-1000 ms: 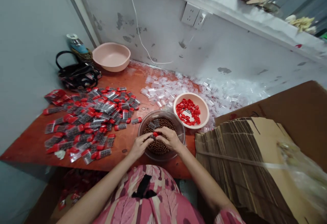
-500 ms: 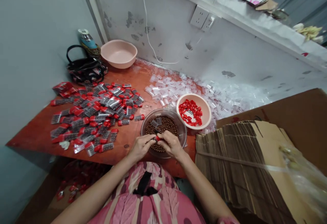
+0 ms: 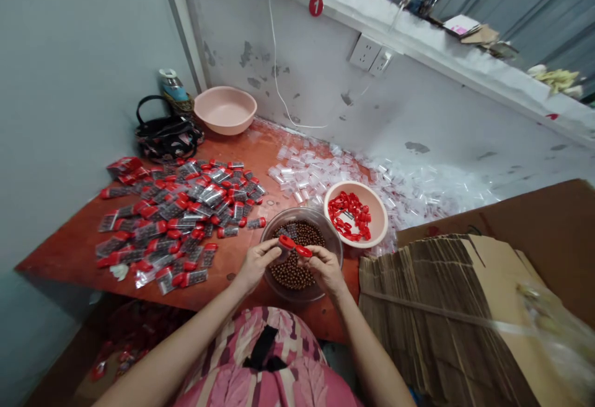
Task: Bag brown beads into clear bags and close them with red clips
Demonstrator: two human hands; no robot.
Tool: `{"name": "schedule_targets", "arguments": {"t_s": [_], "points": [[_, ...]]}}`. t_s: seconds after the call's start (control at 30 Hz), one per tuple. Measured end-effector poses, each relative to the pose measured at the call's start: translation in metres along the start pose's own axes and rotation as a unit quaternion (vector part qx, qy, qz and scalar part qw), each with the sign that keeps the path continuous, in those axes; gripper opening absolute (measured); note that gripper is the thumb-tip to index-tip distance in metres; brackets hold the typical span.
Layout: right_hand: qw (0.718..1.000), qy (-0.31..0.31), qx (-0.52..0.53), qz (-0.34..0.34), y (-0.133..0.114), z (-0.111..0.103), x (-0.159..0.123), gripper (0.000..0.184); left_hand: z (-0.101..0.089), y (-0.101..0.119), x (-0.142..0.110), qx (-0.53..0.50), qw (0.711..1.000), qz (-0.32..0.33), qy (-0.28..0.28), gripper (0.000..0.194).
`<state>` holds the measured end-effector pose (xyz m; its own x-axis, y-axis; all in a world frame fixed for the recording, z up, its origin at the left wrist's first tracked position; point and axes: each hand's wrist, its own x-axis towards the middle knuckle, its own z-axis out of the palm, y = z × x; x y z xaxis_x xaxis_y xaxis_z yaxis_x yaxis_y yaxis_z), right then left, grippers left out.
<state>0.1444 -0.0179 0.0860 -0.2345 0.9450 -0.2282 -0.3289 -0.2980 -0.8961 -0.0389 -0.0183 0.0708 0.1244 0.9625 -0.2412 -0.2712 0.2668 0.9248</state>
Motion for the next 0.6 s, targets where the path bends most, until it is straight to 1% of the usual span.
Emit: {"name": "schedule_targets", "arguments": {"t_s": [0.07, 0.13, 0.17, 0.23, 0.3, 0.37, 0.4, 0.47, 0.6], "points": [[1.000, 0.018, 0.003, -0.008, 0.000, 0.002, 0.003, 0.012, -0.002, -0.001, -0.001, 0.082, 0.996, 0.030, -0.002, 0.032], [1.000, 0.007, 0.005, 0.005, -0.005, 0.006, 0.006, 0.011, -0.003, -0.001, -0.002, 0.151, 0.986, 0.062, -0.024, 0.028], [1.000, -0.013, 0.009, 0.027, -0.009, 0.009, 0.008, 0.014, -0.002, 0.000, -0.002, 0.173, 0.981, 0.079, -0.037, 0.026], [0.993, -0.066, 0.025, 0.095, -0.017, 0.015, 0.010, 0.023, 0.000, 0.003, -0.003, 0.195, 0.972, 0.113, -0.059, 0.025], [0.976, -0.111, 0.058, 0.176, -0.020, 0.020, 0.010, 0.032, 0.001, 0.005, -0.003, 0.202, 0.968, 0.132, -0.064, 0.025], [0.959, -0.128, 0.101, 0.230, -0.018, 0.023, 0.010, 0.033, 0.001, 0.005, -0.003, 0.209, 0.967, 0.132, -0.060, 0.025], [0.955, -0.123, 0.125, 0.241, -0.013, 0.025, 0.009, 0.031, 0.001, 0.004, -0.004, 0.215, 0.966, 0.129, -0.058, 0.026], [0.952, -0.090, 0.168, 0.239, 0.000, 0.027, 0.007, 0.024, -0.001, -0.002, -0.007, 0.222, 0.965, 0.124, -0.057, 0.026], [0.953, 0.032, 0.205, 0.222, 0.037, 0.033, -0.001, 0.010, -0.007, -0.024, -0.014, 0.212, 0.970, 0.098, -0.064, 0.025]]}}
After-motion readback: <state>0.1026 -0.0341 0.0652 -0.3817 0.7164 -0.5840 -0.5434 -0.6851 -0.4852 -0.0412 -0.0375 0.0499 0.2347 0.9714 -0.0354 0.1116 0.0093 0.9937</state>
